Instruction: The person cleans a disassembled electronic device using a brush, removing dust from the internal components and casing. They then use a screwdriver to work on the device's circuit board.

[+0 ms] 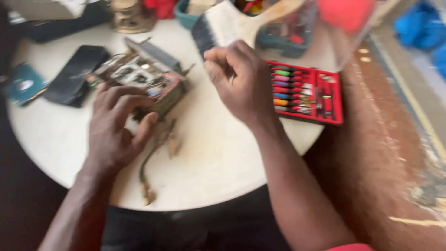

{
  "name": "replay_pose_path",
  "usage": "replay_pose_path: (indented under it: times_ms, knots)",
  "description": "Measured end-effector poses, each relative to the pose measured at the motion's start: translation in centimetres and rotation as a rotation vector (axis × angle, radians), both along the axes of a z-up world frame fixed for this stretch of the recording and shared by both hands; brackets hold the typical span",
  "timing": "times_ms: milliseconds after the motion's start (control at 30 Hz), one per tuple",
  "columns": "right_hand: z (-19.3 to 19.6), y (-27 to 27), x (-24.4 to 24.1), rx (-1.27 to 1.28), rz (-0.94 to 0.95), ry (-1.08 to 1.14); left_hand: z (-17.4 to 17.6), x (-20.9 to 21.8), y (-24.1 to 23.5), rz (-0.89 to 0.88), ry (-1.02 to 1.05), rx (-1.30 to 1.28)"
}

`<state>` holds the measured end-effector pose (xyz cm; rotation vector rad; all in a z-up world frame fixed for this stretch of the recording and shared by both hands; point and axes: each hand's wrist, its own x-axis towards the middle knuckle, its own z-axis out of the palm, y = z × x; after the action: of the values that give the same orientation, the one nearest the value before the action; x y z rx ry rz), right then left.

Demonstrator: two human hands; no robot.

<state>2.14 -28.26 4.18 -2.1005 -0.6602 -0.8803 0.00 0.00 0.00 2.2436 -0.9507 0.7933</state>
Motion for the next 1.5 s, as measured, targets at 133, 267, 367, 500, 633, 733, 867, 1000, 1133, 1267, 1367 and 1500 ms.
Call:
replay_pose_path:
  times_ms: [133, 267, 367, 500, 633, 733, 867, 1000, 1133, 1267, 1367, 1500]
  knots:
    - [0.1, -4.0, -7.3, 0.08, -0.278, 0.024, -1.0, 0.2, -0.1, 0.154, -0.074, 0.058]
    - [-2.3, -12.0, -11.4, 0.109, -0.743, 0.186, -1.0, 0.6, 0.5, 0.096, 0.016, -0.012]
    - [-1.9, -15.2, -12.2, 0.155, -0.851, 0.396, -1.1, 0.7, 0.8, 0.057, 0.04, -0.042]
    - [-0.3, -14.8, -10.3, 0.019, -0.698, 0.369, -0.9, 0.6, 0.7, 0.064, 0.034, -0.08]
    - [1.3, -14.6, -7.6, -0.119, -0.663, 0.525, -1.0, 0.7, 0.8, 0.062, 0.042, -0.097]
    - [1.1, -16.5, -5.6, -0.188, -0.689, 0.594, -1.2, 0.6, 0.9, 0.076, 0.039, -0.084]
    - [2.5, -15.8, -4.2, -0.203, -0.645, 0.8, -1.5, 0.5, 1.1, 0.109, 0.044, -0.048]
    - [0.5, -17.4, -1.9, -0.292, -0.652, 0.819, -1.6, 0.6, 1.0, 0.111, 0.037, -0.051]
    - [1.6, -16.1, -1.8, -0.354, -0.644, 0.862, -1.5, 0.8, 0.8, 0.111, 0.005, -0.056]
    - [0.5, -16.5, -0.9, -0.52, -0.672, 0.802, -1.3, 0.9, 0.8, 0.086, -0.023, -0.068]
    - [0.5, -16.7, -0.7, -0.563, -0.677, 0.838, -1.4, 1.1, 0.5, 0.107, -0.037, -0.074]
    - [0.3, -16.0, -1.9, -0.418, -0.632, 0.712, -1.1, 0.9, 0.0, 0.175, 0.016, 0.006]
